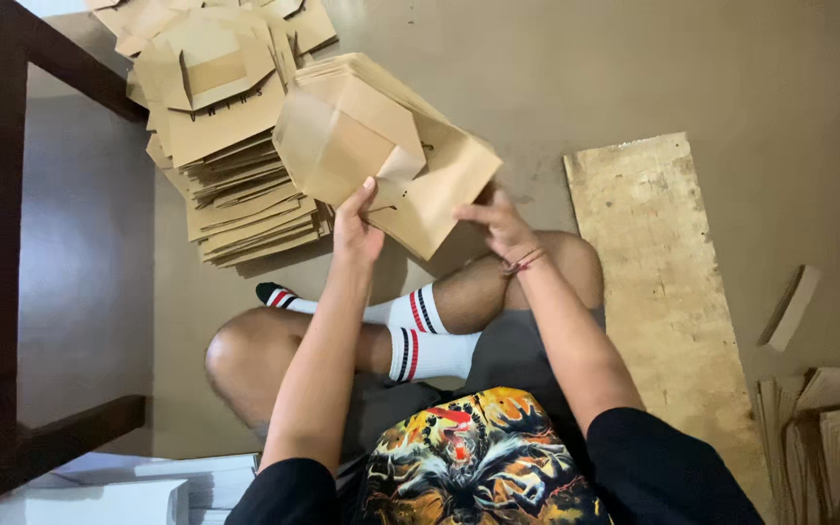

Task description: The person sits on the floor and repeatedly picks up stacks of flat cardboard pieces, aligns them, and places them into a growing pile. The person handles the cardboard by hand, moving pieces from a scattered pile into a neat stack.

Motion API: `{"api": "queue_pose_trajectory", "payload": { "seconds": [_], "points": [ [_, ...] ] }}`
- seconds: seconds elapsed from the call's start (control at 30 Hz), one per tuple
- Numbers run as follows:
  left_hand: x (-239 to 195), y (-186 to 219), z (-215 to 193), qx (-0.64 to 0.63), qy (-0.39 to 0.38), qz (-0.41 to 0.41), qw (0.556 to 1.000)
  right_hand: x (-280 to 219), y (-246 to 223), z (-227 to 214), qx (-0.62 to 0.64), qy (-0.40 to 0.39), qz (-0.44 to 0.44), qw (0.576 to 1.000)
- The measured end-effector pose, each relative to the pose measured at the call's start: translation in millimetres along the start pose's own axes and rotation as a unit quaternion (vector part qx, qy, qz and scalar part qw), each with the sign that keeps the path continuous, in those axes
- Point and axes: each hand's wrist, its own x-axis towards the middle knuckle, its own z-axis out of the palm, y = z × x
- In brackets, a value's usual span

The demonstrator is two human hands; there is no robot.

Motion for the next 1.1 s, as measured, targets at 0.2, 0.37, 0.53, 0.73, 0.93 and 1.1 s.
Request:
{"api": "queue_pose_trajectory", "payload": {
  "seconds": [0.2,0.37,0.53,0.73,0.93,1.1],
  "points": [
    [-7.4,-27.2,9.9,-0.129,0.045,-0.028,0.99,20.5,32.0,-23.8,-0.08,0.073,-0.025,0.994],
    [7.6,-38.4,6.1,-0.129,0.032,-0.03,0.991,32.7,9.4,-34.0,-0.092,0.063,-0.013,0.994],
    [0.0,23.8,-7.1,-0.035,-0.048,-0.013,0.998,45.7,-23.9,-92.2,-0.131,0.036,0.013,0.991],
    [9.7,24.5,1.7,0.475,-0.071,0.069,0.874,50.9,-11.9,-116.2,-0.189,0.022,-0.001,0.982],
    [45.9,-21.4,-48.6,0.478,-0.112,0.181,0.852,69.5,18.2,-150.0,-0.522,-0.057,-0.064,0.848],
    [45.4,-31.7,-53.9,0.447,-0.136,0.216,0.857,72.2,35.2,-176.5,-0.531,-0.016,-0.006,0.847]
  ]
}}
